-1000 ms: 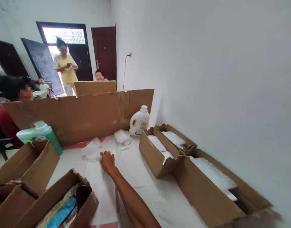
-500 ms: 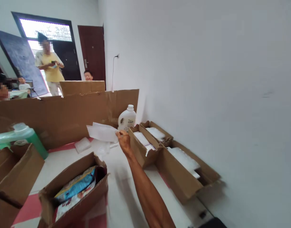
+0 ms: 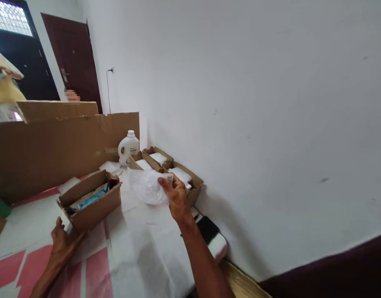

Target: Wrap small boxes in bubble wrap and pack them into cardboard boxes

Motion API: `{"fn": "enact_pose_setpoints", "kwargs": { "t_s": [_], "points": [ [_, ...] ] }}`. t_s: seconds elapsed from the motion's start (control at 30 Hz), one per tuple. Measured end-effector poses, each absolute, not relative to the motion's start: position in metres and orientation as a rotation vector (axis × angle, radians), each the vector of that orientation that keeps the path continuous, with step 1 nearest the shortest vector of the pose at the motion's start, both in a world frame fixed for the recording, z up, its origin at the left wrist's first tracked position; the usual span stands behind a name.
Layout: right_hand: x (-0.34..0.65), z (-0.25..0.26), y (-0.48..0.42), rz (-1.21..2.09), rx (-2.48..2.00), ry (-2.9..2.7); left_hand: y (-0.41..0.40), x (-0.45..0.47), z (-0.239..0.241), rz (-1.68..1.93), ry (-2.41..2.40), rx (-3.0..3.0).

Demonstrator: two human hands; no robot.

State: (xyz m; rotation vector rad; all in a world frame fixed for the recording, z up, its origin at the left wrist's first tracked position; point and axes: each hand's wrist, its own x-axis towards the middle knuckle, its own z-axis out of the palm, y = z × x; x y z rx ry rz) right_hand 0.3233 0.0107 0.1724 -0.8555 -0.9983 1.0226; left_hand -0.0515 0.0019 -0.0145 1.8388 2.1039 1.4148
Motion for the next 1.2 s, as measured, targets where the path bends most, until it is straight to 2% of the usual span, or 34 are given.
{"fn": "enact_pose_setpoints", "kwargs": {
  "t_s": [0.1,0.23,0.37,0.47,0.6,0.73,0.87,1.07,1.2],
  "points": [
    [0.315,0.153,-0.032,1.043,-0.833,-1.011,-0.051,-0.022,-0.003,1.488,2.171,1.78],
    [0.296,0.131,-0.076,1.096,-0.816,-1.172,-0.111,0.025,0.05,1.637,1.947,2.125],
    [0.28,0.123,-0.102,1.206,-0.786,-1.336,-0.141,0.042,0.097,1.538,1.663,2.502],
    [0.274,0.115,-0.11,1.22,-0.783,-1.336,-0.16,0.038,0.108,1.539,1.528,2.637],
    [0.268,0.1,-0.11,1.34,-0.797,-1.143,-0.192,0.024,0.095,1.482,1.411,2.749],
    [0.262,0.081,-0.104,1.397,-0.907,-0.991,-0.226,0.001,0.062,1.362,1.385,2.835],
    [0.259,0.052,-0.095,1.361,-1.025,-1.098,-0.251,-0.017,0.029,1.2,1.425,2.865],
    [0.257,-0.005,-0.088,1.365,-1.168,-1.199,-0.255,0.003,0.004,0.973,1.552,2.779],
    [0.26,-0.03,-0.086,1.338,-1.223,-1.2,-0.245,0.02,-0.002,1.056,1.629,2.701]
  ]
}}
